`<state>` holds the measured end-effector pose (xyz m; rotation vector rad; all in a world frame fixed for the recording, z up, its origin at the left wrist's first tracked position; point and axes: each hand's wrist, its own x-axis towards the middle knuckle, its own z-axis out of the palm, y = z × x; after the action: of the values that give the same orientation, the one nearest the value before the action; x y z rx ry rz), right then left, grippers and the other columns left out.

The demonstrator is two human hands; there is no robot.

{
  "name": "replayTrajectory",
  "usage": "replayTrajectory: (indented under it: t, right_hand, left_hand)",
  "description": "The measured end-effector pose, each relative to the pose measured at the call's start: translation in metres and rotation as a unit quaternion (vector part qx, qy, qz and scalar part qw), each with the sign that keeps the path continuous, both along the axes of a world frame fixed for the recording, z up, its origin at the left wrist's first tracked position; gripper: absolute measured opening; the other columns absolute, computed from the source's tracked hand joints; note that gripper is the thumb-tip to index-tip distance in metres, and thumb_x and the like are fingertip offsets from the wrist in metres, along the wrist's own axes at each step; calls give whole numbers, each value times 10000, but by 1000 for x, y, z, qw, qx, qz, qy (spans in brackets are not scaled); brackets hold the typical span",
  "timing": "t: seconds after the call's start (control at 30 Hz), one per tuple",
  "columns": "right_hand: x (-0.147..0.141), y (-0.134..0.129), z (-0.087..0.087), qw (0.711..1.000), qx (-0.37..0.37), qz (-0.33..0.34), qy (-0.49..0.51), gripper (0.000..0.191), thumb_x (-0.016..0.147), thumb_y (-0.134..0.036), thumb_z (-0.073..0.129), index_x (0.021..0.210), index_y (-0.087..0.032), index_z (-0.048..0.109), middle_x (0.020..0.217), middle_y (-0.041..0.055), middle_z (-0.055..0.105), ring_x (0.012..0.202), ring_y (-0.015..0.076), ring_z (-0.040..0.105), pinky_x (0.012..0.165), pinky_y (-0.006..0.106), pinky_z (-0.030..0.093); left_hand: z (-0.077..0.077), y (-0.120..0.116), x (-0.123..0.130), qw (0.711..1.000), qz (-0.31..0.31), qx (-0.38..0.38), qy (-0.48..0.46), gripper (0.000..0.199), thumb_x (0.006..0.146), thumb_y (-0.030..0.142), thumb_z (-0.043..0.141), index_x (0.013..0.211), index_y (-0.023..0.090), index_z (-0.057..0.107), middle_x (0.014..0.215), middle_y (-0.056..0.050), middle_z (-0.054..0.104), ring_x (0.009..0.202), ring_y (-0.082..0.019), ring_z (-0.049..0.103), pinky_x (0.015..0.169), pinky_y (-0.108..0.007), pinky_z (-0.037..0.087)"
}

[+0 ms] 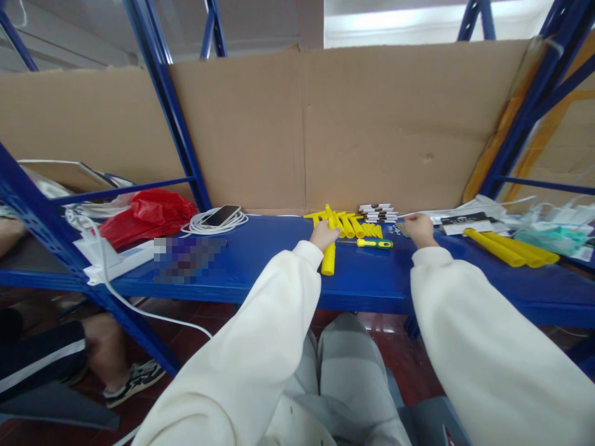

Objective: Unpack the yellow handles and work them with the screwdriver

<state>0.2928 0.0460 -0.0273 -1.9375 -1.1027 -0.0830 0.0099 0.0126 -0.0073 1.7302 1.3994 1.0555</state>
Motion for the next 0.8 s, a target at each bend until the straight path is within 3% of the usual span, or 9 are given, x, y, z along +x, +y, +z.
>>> replayTrajectory:
  t: [0.13, 0.37, 0.57, 0.8]
  right_hand:
    - [-5, -4, 1, 1000, -2, 19, -8, 227, 778, -137, 571, 905, -153, 758, 933, 165, 748, 979, 284, 680, 821, 322, 509]
    - [-5, -6, 0, 1000, -6, 0, -11, 218, 805, -177, 570, 925, -160, 750, 969, 166, 742, 962, 281, 687, 798, 324, 510]
    - [-10, -11, 3, 1000, -16, -6, -5, 269, 837, -176, 544, 996, -143, 758, 1054, 190, 743, 1037, 300, 684, 845, 341, 520]
    - [-14, -13, 6, 999, -41, 16, 1, 296, 825, -131, 552, 1028, -134, 767, 1098, 188, 750, 1081, 297, 688, 882, 352, 532]
  left_hand:
    - [6, -3, 18, 991, -59, -76, -88, 261, 729, 55, 621, 953, 134, 728, 944, -80, 771, 723, -196, 717, 694, -337, 610]
    - [18, -10, 75, 966, -142, -147, -156, 202, 687, -24, 578, 755, 131, 690, 927, -90, 782, 822, -201, 726, 776, -318, 612]
    - [21, -16, 114, 957, -160, -180, -163, 248, 730, -40, 549, 834, 137, 687, 896, -89, 784, 897, -243, 734, 804, -337, 603]
    - [18, -15, 122, 963, -138, -174, -156, 166, 800, -12, 579, 773, 150, 610, 830, -83, 733, 810, -209, 719, 756, -298, 565]
